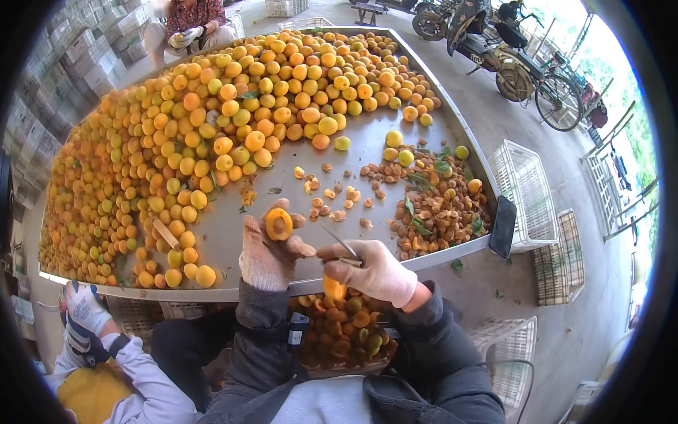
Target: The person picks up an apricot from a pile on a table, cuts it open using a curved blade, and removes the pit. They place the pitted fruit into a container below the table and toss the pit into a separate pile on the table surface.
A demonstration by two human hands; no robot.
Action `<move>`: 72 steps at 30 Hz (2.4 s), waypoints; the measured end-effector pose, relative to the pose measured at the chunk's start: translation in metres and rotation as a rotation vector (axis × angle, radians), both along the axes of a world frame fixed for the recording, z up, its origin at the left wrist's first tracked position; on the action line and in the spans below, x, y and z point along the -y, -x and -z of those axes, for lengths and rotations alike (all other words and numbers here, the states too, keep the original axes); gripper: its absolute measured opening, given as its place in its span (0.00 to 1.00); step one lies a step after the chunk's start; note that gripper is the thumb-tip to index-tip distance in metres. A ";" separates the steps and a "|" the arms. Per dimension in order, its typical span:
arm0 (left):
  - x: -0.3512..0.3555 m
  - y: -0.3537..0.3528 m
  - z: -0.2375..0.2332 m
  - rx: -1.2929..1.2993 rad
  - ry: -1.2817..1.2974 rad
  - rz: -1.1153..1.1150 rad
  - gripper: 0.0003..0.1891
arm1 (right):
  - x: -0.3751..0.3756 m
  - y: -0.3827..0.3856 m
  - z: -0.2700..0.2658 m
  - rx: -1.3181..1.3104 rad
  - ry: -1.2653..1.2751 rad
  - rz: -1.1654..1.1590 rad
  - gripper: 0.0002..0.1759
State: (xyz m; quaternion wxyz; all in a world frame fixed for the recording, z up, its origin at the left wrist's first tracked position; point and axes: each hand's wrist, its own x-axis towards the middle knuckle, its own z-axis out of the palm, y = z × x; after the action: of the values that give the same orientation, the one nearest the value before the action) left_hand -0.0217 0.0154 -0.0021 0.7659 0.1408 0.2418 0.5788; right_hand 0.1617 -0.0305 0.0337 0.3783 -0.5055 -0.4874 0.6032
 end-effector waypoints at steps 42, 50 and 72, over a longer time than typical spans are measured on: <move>0.012 -0.029 0.012 -0.577 -0.042 0.051 0.25 | -0.069 0.051 -0.023 -0.524 -0.268 0.402 0.11; 0.011 -0.013 0.021 0.253 0.193 0.303 0.23 | -0.084 0.039 0.028 -1.007 -0.090 0.553 0.12; -0.003 -0.007 0.031 0.027 0.165 0.005 0.19 | -0.062 -0.001 0.001 0.815 -0.509 0.306 0.14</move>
State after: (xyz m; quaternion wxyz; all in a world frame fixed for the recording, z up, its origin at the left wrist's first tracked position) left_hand -0.0148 0.0186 -0.0327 0.7794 0.0700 0.2782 0.5569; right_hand 0.1631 0.0312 0.0323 0.3527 -0.6571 -0.6475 0.1565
